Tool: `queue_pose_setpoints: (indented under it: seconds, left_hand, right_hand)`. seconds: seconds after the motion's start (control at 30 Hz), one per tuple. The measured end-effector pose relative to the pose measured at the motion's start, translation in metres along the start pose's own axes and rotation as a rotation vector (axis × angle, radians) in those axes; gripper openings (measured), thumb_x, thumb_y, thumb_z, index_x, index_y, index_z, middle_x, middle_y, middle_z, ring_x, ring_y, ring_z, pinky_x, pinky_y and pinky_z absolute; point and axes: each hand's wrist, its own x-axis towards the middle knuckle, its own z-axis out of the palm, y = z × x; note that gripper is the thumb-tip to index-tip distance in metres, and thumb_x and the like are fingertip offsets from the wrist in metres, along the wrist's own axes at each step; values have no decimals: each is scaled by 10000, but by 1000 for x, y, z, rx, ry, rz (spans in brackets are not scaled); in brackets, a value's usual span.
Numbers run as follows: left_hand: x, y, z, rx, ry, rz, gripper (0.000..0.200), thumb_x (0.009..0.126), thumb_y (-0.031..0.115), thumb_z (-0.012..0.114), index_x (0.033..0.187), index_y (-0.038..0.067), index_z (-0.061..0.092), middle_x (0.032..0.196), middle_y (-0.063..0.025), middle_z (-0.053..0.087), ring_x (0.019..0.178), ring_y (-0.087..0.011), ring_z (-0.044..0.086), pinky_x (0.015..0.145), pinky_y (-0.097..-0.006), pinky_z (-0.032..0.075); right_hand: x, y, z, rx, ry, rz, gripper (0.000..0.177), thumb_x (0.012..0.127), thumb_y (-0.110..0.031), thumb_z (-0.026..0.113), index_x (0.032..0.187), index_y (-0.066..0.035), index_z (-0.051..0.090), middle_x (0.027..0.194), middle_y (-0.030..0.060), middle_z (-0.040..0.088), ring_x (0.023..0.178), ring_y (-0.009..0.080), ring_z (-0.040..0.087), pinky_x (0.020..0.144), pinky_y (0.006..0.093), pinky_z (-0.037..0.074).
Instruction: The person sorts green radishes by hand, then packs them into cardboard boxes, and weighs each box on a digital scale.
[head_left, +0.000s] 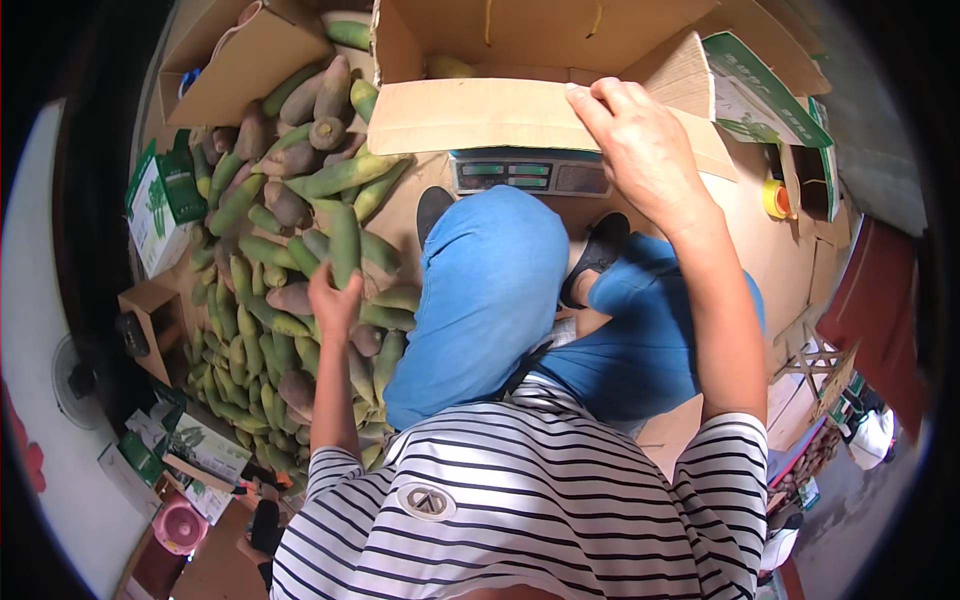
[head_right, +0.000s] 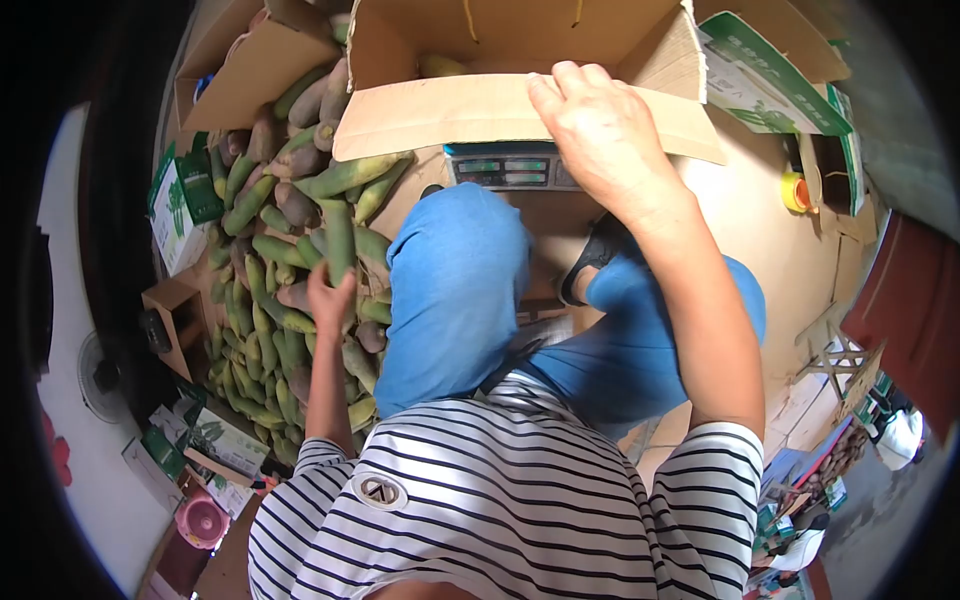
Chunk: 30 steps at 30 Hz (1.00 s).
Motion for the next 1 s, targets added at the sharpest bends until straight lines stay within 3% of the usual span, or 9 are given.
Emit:
queue_pose_setpoints:
  seconds: [0.23,0.37,0.5,0.63,0.73,0.77,0.83,0.93,1.0]
  left_hand:
    - [75,289,-59,-430,387,730,514,776,76,756,1241,-7,552,1205,-93,566,1020,-189,558,903,-326,448]
    - [102,383,-32,4,378,1187,604,677,142,784,1234,38,575,1089,-132,617,1032,-309,572,924,-411,442]
    - [98,411,1,323,-185,1013,479,779,123,724,1232,49,587,1144,-143,605,1083,-320,567,928,-397,459]
    - [62,453,2,259,-239,1107,447,796,158,719,1207,33,595,1096,-154,622,1000,-339,607,851,-403,494]
    - [42,475,22,285,-311,1080,376,867,255,662,1156,19,613,1062,-184,628,980,-353,613,835,-408,498]
    - [39,478,31,280,-342,1054,363,898,281,628,1145,14,616,1053,-191,628,974,-360,612,833,-413,497]
    - [43,471,53,204,-431,947,358,947,311,559,1132,10,620,1038,-200,626,962,-374,608,831,-426,491]
    - [58,445,79,136,-540,842,477,981,439,444,1084,17,642,1006,-230,631,984,-391,595,877,-451,465]
    - [62,442,86,153,-647,752,583,978,527,382,1073,17,648,1029,-247,633,1025,-392,585,908,-468,455]
  right_hand:
    - [-2,1,8,-32,164,-52,176,794,-121,570,944,-42,615,891,96,579,864,251,599,712,363,526]
    - [-2,-1,0,223,99,67,185,872,-152,513,980,-35,608,898,123,596,861,286,604,742,393,505]
    - [-3,-1,6,0,107,2,158,875,-163,532,927,-44,621,843,114,574,818,266,603,688,382,509]
    - [-6,-2,-1,164,215,78,72,748,-122,594,760,-74,646,797,93,621,775,224,637,659,338,534]
    - [7,-3,-15,144,-160,110,159,837,-97,543,935,-82,667,956,135,675,936,263,660,803,391,542]
    - [5,-1,1,207,283,45,193,872,-122,534,1018,-78,653,1013,138,678,973,270,653,857,405,528]
    - [2,2,18,443,369,109,139,798,-37,548,913,-25,624,864,172,656,838,335,641,758,427,525]
    - [-7,10,6,451,135,94,182,784,-146,618,897,-4,624,827,184,645,814,365,633,785,418,513]
    - [-13,18,-66,223,-486,85,304,801,-292,671,932,-19,646,891,177,671,867,345,643,802,420,516]
